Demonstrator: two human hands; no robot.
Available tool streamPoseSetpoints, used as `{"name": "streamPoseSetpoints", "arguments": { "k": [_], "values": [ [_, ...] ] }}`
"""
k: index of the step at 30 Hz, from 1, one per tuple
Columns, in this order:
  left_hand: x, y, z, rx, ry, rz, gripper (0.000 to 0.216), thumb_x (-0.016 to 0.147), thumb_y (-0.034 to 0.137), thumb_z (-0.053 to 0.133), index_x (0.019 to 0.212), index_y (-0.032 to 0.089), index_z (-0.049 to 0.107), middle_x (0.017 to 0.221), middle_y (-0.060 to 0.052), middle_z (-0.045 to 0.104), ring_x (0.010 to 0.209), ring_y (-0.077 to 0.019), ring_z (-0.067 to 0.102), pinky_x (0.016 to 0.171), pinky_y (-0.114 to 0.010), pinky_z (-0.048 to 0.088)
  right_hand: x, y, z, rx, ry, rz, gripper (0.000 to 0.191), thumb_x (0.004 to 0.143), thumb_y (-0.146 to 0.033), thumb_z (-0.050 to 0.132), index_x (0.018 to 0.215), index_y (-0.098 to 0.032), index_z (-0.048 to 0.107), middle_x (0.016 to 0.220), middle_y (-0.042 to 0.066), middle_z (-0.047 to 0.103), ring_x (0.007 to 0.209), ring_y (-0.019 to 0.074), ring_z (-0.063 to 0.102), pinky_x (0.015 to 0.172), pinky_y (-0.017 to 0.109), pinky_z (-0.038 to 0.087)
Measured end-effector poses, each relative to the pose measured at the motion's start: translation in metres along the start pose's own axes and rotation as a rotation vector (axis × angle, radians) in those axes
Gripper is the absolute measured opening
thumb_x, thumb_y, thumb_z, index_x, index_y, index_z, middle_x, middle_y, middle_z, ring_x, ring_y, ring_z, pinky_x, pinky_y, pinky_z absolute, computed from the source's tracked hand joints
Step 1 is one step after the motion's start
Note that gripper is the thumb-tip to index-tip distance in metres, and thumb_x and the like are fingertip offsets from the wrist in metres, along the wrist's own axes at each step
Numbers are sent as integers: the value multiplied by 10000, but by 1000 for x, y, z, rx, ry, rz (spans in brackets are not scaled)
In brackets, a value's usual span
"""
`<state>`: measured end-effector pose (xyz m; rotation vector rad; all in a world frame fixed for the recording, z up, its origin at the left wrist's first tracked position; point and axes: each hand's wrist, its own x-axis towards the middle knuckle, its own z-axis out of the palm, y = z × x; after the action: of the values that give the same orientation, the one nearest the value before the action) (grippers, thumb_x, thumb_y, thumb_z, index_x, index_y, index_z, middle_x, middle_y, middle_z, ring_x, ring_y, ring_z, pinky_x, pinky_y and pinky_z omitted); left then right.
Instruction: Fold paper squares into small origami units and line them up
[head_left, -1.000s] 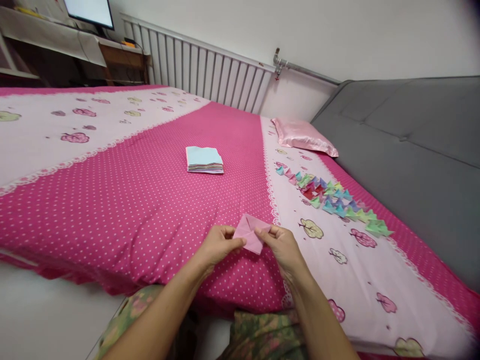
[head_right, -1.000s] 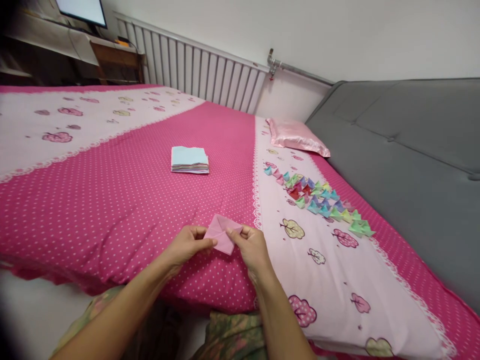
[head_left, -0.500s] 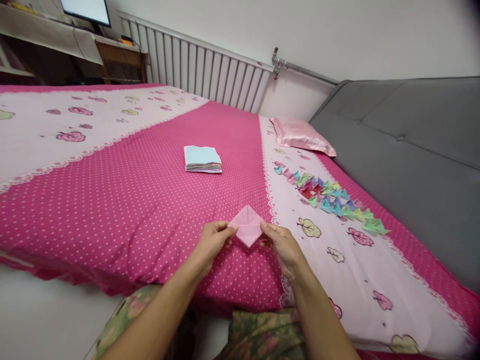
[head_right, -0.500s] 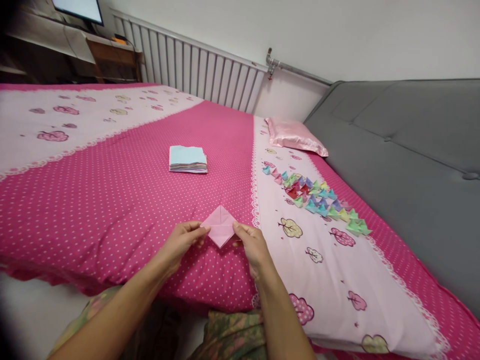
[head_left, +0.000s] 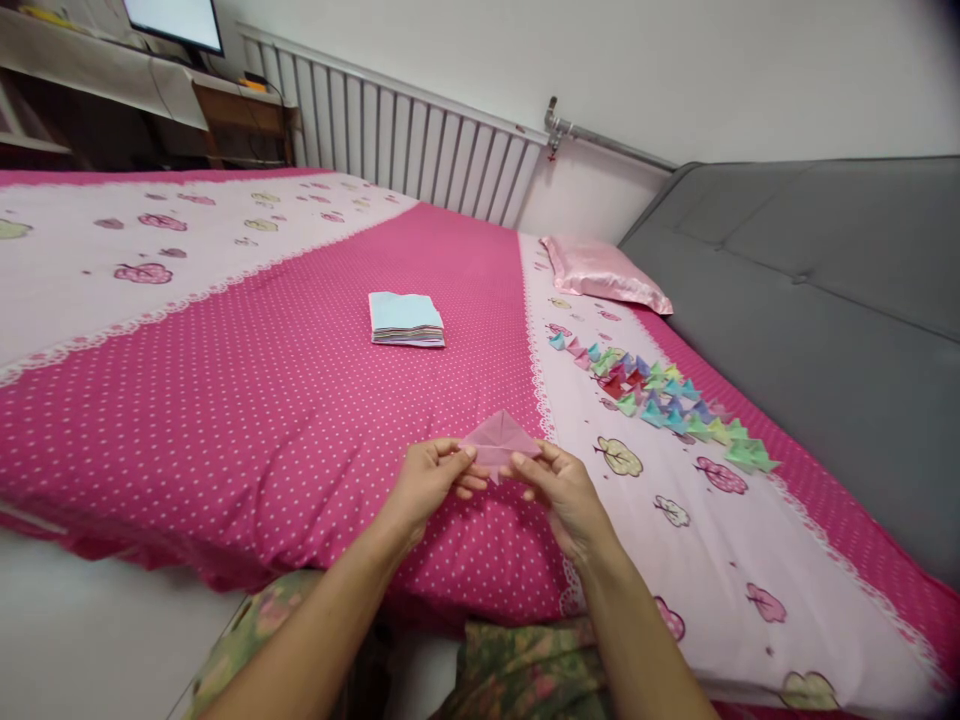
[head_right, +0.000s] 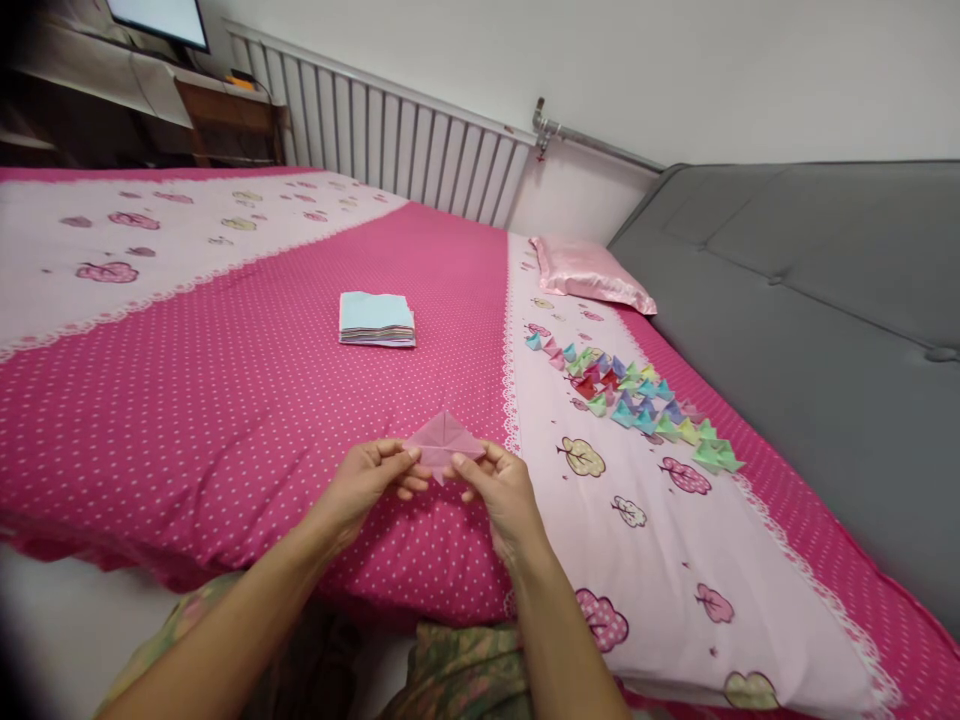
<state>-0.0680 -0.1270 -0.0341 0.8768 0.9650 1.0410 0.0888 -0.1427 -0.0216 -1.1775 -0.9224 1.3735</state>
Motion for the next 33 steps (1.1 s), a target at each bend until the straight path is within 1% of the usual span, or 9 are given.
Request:
{"name": "streamPoseSetpoints", "arguments": {
  "k": [3,5,8,12,15,19,22,26,33],
  "values": [
    [0,0,1,-47,-14,9,209,674,279,668,762,99,611,668,-77,678,624,-128,640,587,-199,480,-1,-4,3,93,30,43,250,596,-266,746,809,-185,642,789,6,673,678,122,646,403,120,353],
    [-1,0,1,-66,-25,30,228,667,269,677,809,99,622,737,-83,688,676,-129,644,654,-209,483,-1,-6,3,145,46,54,222,614,-286,733,790,-182,648,817,13,676,706,133,651,425,127,380],
    [-3,2,1,-57,-33,62,259,667,271,677,854,97,633,820,-95,687,725,-137,641,712,-226,476,-2,-7,2,160,26,31,206,656,-324,698,787,-170,663,846,31,681,775,155,644,503,158,434],
    [-6,5,2,-72,-34,71,287,651,276,689,865,93,631,829,-107,681,772,-175,640,778,-288,467,-3,-9,2,128,-11,3,201,680,-323,675,812,-172,675,877,41,684,837,161,623,599,192,455],
    [-7,8,2,-80,-43,73,282,658,283,677,862,95,632,822,-110,680,791,-188,637,781,-303,467,-5,-11,2,107,-24,-8,207,680,-321,663,819,-168,676,887,50,678,810,164,614,607,217,458],
    [-8,10,3,-72,-31,91,260,661,275,663,855,104,640,835,-100,679,776,-162,626,740,-264,470,-6,-13,3,114,-46,0,191,662,-273,655,817,-164,680,860,51,678,705,139,592,587,223,456],
    [-9,12,4,-54,-1,88,260,641,268,670,843,105,647,815,-92,678,730,-143,618,703,-238,464,-6,-13,3,139,-54,6,184,653,-227,622,816,-167,684,871,48,680,701,132,584,597,219,456],
    [-10,13,5,-62,2,88,241,644,254,654,834,105,649,810,-88,674,731,-141,613,695,-232,460,-6,-13,2,127,-58,15,231,619,-170,578,822,-162,688,902,59,679,689,129,580,587,214,454],
    [-9,12,3,-53,-1,89,213,667,224,620,843,108,652,811,-83,670,735,-139,607,705,-241,462,-5,-12,2,122,-44,26,241,614,-155,582,827,-152,695,905,62,687,681,113,578,607,198,456]
  ]
}}
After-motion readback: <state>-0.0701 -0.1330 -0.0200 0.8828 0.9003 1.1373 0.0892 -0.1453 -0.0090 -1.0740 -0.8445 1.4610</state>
